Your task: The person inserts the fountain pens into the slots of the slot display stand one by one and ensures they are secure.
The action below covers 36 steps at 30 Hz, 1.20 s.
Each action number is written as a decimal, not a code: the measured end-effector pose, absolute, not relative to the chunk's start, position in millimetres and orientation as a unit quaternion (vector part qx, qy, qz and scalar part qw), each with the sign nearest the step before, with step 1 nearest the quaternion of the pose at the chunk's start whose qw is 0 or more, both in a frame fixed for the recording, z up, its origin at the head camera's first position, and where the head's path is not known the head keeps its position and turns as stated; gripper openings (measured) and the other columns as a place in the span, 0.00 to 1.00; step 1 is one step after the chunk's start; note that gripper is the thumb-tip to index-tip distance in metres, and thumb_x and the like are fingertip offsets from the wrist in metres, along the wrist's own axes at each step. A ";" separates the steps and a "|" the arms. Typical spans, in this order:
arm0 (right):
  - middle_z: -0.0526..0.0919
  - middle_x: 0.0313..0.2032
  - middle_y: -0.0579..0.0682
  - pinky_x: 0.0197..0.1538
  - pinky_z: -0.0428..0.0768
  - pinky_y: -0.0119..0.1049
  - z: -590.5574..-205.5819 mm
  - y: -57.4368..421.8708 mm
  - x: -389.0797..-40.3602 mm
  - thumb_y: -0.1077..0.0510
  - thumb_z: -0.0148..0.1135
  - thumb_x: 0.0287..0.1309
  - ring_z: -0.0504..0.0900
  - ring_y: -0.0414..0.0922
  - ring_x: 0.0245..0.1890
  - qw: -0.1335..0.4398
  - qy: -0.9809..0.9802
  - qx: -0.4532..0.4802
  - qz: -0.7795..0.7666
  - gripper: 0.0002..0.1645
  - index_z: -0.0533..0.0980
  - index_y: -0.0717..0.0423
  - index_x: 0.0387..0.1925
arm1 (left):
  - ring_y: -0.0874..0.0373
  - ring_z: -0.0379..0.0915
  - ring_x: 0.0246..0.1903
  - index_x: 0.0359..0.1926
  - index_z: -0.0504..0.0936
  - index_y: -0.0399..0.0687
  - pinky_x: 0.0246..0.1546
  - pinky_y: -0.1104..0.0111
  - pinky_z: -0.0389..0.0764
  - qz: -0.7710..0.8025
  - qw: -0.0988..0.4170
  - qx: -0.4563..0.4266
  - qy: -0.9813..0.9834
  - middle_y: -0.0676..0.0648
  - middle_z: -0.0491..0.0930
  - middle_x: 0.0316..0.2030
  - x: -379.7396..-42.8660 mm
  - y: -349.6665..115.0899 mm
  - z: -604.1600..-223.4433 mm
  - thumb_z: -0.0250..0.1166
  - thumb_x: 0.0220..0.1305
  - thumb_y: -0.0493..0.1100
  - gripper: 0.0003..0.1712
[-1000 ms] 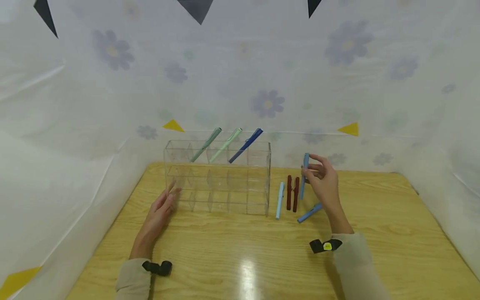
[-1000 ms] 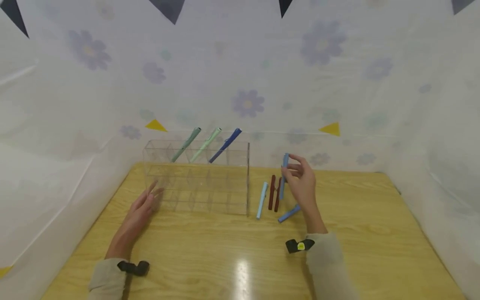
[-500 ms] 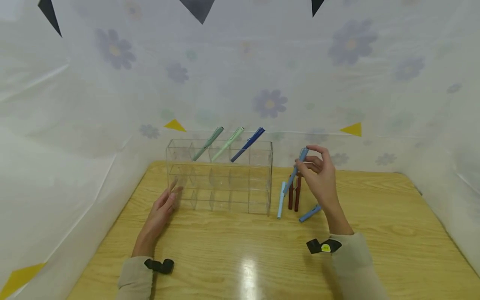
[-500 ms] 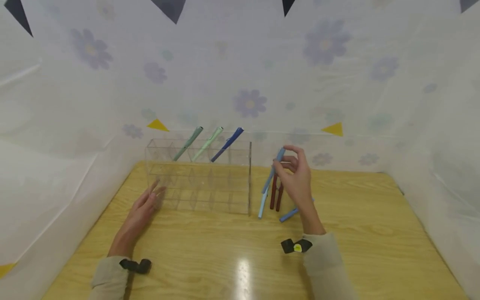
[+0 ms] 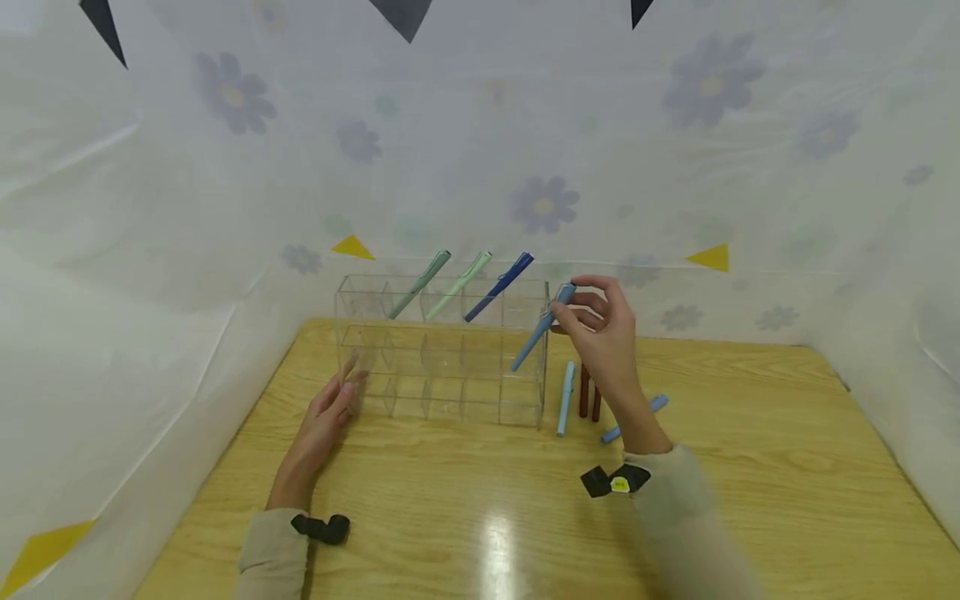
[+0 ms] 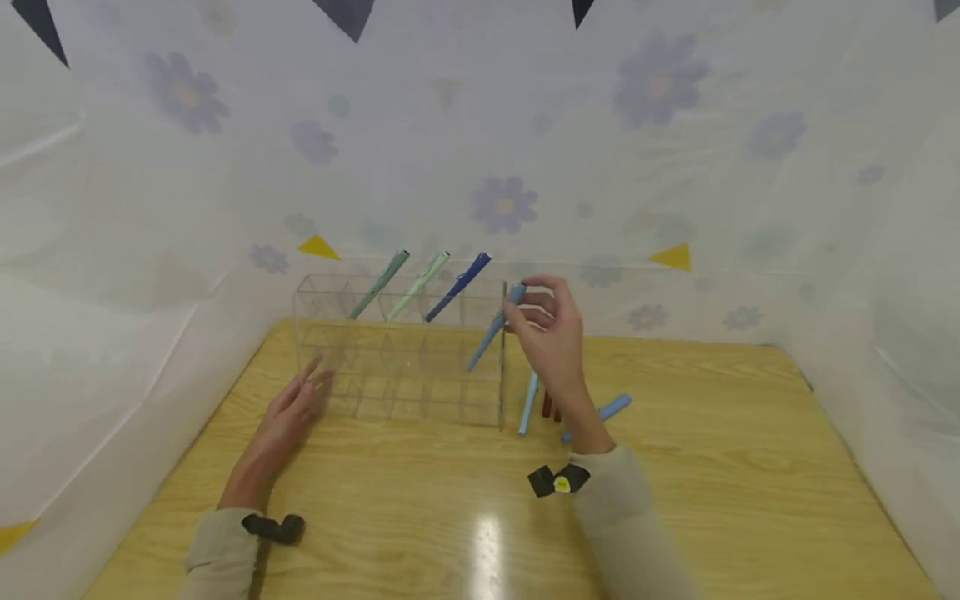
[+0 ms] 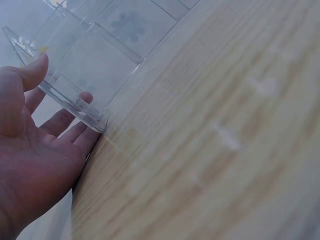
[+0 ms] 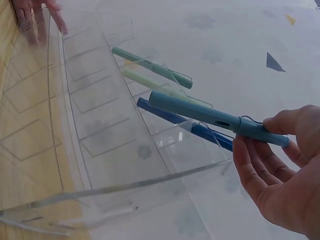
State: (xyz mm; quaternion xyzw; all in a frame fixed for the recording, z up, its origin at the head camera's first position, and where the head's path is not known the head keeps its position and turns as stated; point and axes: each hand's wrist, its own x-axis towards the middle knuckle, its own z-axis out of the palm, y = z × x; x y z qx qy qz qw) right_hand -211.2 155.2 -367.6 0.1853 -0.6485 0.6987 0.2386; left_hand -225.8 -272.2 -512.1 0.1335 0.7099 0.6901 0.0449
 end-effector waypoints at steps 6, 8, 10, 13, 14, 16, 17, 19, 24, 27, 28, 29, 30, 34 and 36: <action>0.85 0.42 0.64 0.41 0.86 0.42 -364.7 132.6 -219.8 0.69 0.66 0.65 0.88 0.46 0.39 0.255 -0.651 0.206 0.684 0.21 0.71 0.70 0.56 | 0.45 0.38 0.79 0.83 0.48 0.54 0.64 0.76 0.59 0.685 0.046 0.131 0.715 0.35 0.55 0.78 -225.7 -271.9 -512.2 0.42 0.85 0.51 0.33; 0.86 0.41 0.64 0.42 0.86 0.43 -364.4 126.0 -222.7 0.69 0.66 0.65 0.88 0.47 0.38 0.255 -0.646 0.210 0.688 0.20 0.71 0.70 0.56 | 0.45 0.38 0.78 0.83 0.48 0.53 0.65 0.74 0.59 0.685 0.045 0.132 0.715 0.35 0.55 0.77 -226.5 -271.6 -512.1 0.42 0.85 0.50 0.33; 0.85 0.41 0.65 0.43 0.85 0.44 -364.8 119.6 -225.7 0.69 0.66 0.65 0.88 0.48 0.38 0.248 -0.638 0.210 0.698 0.20 0.71 0.69 0.55 | 0.44 0.38 0.79 0.83 0.48 0.53 0.67 0.71 0.58 0.683 0.045 0.134 0.717 0.34 0.55 0.77 -226.7 -271.6 -511.8 0.42 0.85 0.50 0.33; 0.85 0.41 0.66 0.44 0.85 0.46 -366.5 109.4 -230.1 0.69 0.67 0.65 0.88 0.49 0.37 0.237 -0.624 0.209 0.715 0.20 0.71 0.70 0.54 | 0.44 0.38 0.79 0.83 0.48 0.53 0.71 0.64 0.54 0.682 0.046 0.137 0.717 0.34 0.55 0.77 -226.4 -271.9 -511.7 0.42 0.85 0.50 0.32; 0.84 0.41 0.66 0.44 0.85 0.47 -367.4 106.0 -231.7 0.69 0.68 0.64 0.88 0.51 0.37 0.235 -0.621 0.209 0.718 0.20 0.71 0.70 0.54 | 0.43 0.38 0.79 0.83 0.48 0.53 0.71 0.65 0.55 0.682 0.045 0.138 0.717 0.33 0.55 0.77 -226.1 -272.0 -511.9 0.42 0.85 0.50 0.32; 0.84 0.41 0.67 0.44 0.85 0.46 -368.6 98.8 -234.3 0.69 0.68 0.64 0.89 0.53 0.37 0.230 -0.619 0.208 0.722 0.20 0.71 0.71 0.54 | 0.43 0.40 0.78 0.83 0.48 0.53 0.69 0.66 0.58 0.684 0.043 0.138 0.715 0.33 0.55 0.77 -225.9 -272.0 -512.6 0.42 0.85 0.50 0.32; 0.84 0.42 0.67 0.44 0.85 0.46 -369.2 95.1 -236.0 0.69 0.68 0.64 0.89 0.54 0.37 0.228 -0.617 0.208 0.724 0.20 0.72 0.70 0.54 | 0.44 0.40 0.78 0.83 0.49 0.53 0.68 0.67 0.59 0.686 0.042 0.138 0.713 0.32 0.55 0.77 -225.9 -272.0 -513.0 0.42 0.85 0.49 0.32; 0.84 0.42 0.69 0.45 0.85 0.46 -369.6 87.9 -239.4 0.70 0.67 0.64 0.89 0.55 0.37 0.225 -0.617 0.207 0.726 0.20 0.72 0.71 0.54 | 0.45 0.43 0.77 0.83 0.49 0.53 0.61 0.73 0.62 0.687 0.040 0.139 0.712 0.32 0.56 0.77 -225.8 -271.8 -513.4 0.42 0.85 0.49 0.32; 0.83 0.43 0.72 0.45 0.84 0.51 -368.4 69.5 -248.4 0.72 0.66 0.64 0.88 0.56 0.38 0.225 -0.618 0.202 0.725 0.20 0.71 0.75 0.55 | 0.52 0.49 0.73 0.83 0.50 0.54 0.58 0.73 0.64 0.685 0.038 0.136 0.714 0.34 0.57 0.77 -225.4 -271.1 -511.9 0.43 0.85 0.50 0.32; 0.84 0.42 0.72 0.43 0.83 0.57 -361.9 59.2 -246.9 0.73 0.66 0.64 0.87 0.56 0.37 0.238 -0.631 0.198 0.711 0.19 0.72 0.75 0.53 | 0.54 0.51 0.72 0.83 0.50 0.56 0.57 0.72 0.65 0.685 0.037 0.136 0.715 0.35 0.57 0.77 -225.1 -270.7 -510.4 0.43 0.85 0.50 0.32; 0.85 0.41 0.72 0.43 0.83 0.58 -359.5 56.1 -245.5 0.73 0.66 0.63 0.87 0.55 0.36 0.242 -0.636 0.197 0.706 0.18 0.72 0.76 0.52 | 0.54 0.51 0.71 0.83 0.50 0.56 0.57 0.72 0.65 0.686 0.038 0.137 0.714 0.35 0.57 0.77 -225.0 -270.6 -510.1 0.43 0.85 0.50 0.32; 0.85 0.41 0.71 0.42 0.82 0.60 -357.0 53.2 -243.7 0.74 0.66 0.63 0.87 0.54 0.36 0.244 -0.639 0.197 0.702 0.18 0.73 0.76 0.52 | 0.53 0.51 0.70 0.83 0.50 0.55 0.55 0.71 0.65 0.687 0.037 0.137 0.713 0.34 0.57 0.77 -224.9 -270.5 -509.9 0.44 0.85 0.50 0.32; 0.85 0.40 0.71 0.42 0.82 0.61 -354.6 50.5 -241.4 0.74 0.66 0.63 0.87 0.53 0.35 0.246 -0.642 0.197 0.699 0.17 0.73 0.77 0.51 | 0.52 0.51 0.71 0.83 0.50 0.55 0.55 0.71 0.64 0.688 0.038 0.138 0.712 0.34 0.57 0.77 -224.5 -270.3 -509.6 0.44 0.85 0.50 0.32; 0.85 0.39 0.72 0.41 0.84 0.57 -352.5 40.1 -235.9 0.75 0.66 0.62 0.88 0.55 0.34 0.249 -0.648 0.208 0.689 0.14 0.73 0.77 0.48 | 0.47 0.45 0.76 0.83 0.49 0.54 0.59 0.76 0.63 0.685 0.042 0.138 0.714 0.35 0.57 0.77 -222.1 -270.0 -508.3 0.43 0.85 0.50 0.32; 0.85 0.38 0.71 0.40 0.85 0.54 -353.6 35.2 -233.9 0.75 0.66 0.62 0.88 0.57 0.35 0.249 -0.653 0.211 0.683 0.13 0.74 0.77 0.47 | 0.45 0.42 0.78 0.83 0.49 0.54 0.61 0.76 0.62 0.683 0.042 0.138 0.716 0.34 0.57 0.77 -220.9 -270.1 -507.8 0.43 0.85 0.50 0.32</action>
